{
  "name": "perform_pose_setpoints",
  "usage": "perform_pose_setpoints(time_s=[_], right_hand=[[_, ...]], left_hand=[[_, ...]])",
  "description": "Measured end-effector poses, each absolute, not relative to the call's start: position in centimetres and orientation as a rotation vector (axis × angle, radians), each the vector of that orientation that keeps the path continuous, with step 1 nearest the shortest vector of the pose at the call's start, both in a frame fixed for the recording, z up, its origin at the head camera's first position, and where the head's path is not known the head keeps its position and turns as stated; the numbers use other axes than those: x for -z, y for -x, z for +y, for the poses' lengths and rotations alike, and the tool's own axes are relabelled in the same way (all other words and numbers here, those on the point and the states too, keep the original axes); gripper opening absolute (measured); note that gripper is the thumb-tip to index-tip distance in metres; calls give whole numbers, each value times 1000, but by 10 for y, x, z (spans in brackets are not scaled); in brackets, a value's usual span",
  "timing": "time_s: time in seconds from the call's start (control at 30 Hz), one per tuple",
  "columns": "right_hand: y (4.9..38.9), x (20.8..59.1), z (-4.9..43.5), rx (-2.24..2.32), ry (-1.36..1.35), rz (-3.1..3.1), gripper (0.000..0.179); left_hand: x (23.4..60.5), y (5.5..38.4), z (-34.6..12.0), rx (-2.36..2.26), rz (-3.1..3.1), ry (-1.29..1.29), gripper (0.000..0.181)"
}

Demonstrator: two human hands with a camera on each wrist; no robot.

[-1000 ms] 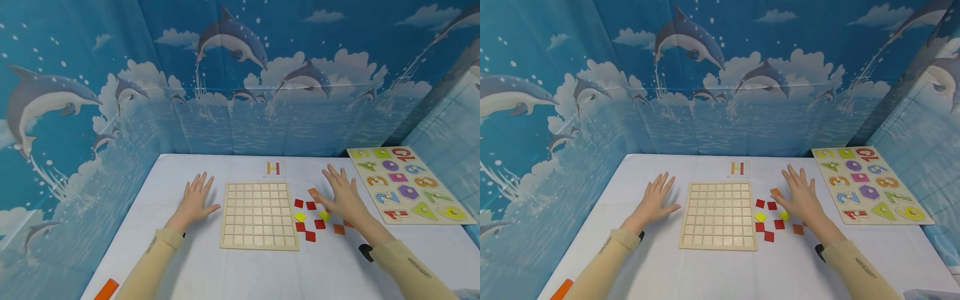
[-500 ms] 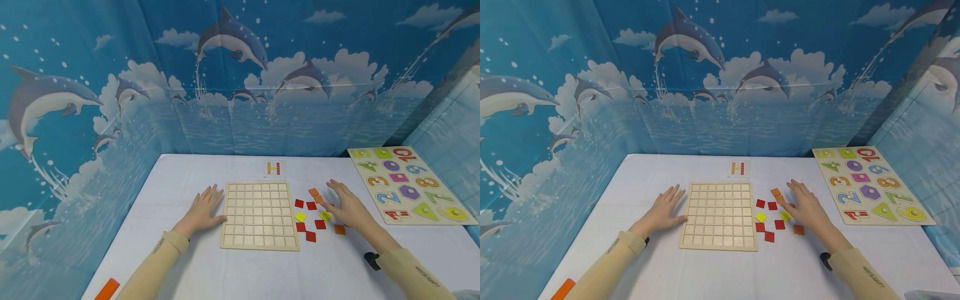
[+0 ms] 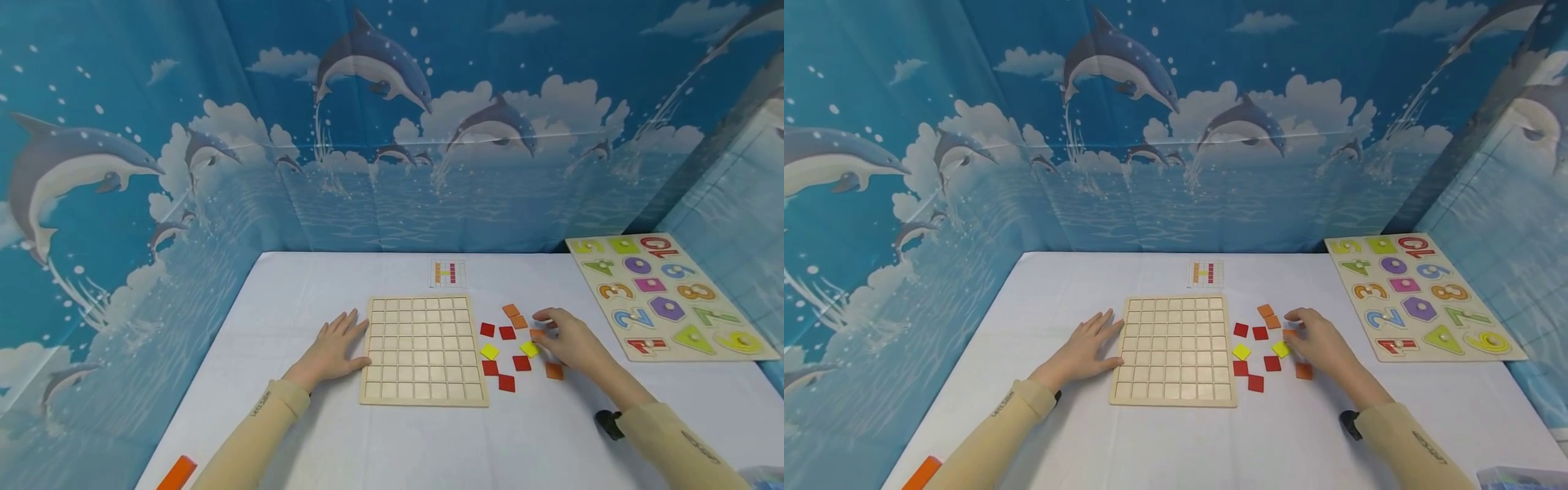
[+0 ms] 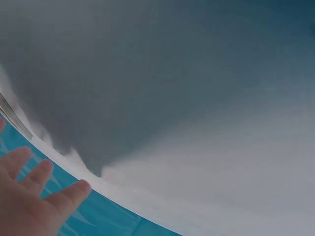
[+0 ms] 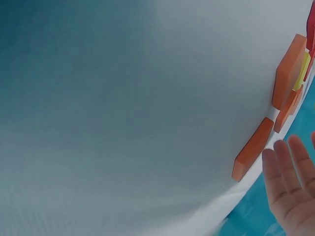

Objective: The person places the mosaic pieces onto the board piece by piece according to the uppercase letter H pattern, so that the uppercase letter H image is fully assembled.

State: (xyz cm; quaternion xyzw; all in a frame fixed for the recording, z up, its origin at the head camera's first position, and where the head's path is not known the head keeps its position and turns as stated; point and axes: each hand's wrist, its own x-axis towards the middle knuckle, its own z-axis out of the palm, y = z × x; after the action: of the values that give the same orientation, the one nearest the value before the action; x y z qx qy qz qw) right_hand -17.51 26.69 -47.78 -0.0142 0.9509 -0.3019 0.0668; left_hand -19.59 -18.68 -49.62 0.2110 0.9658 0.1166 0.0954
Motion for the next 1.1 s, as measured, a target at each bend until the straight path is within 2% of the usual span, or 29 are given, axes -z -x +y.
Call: perform_pose_setpoints(time_s=[0.4,1.1], right_hand=[[181,484,275,902,-24,2798,42],[187,483,275,908,-90,2718,38]], left_hand=[[497,199,-186,-358,2793,-540,80],[494,196,-186,-435,2735,-561,79]])
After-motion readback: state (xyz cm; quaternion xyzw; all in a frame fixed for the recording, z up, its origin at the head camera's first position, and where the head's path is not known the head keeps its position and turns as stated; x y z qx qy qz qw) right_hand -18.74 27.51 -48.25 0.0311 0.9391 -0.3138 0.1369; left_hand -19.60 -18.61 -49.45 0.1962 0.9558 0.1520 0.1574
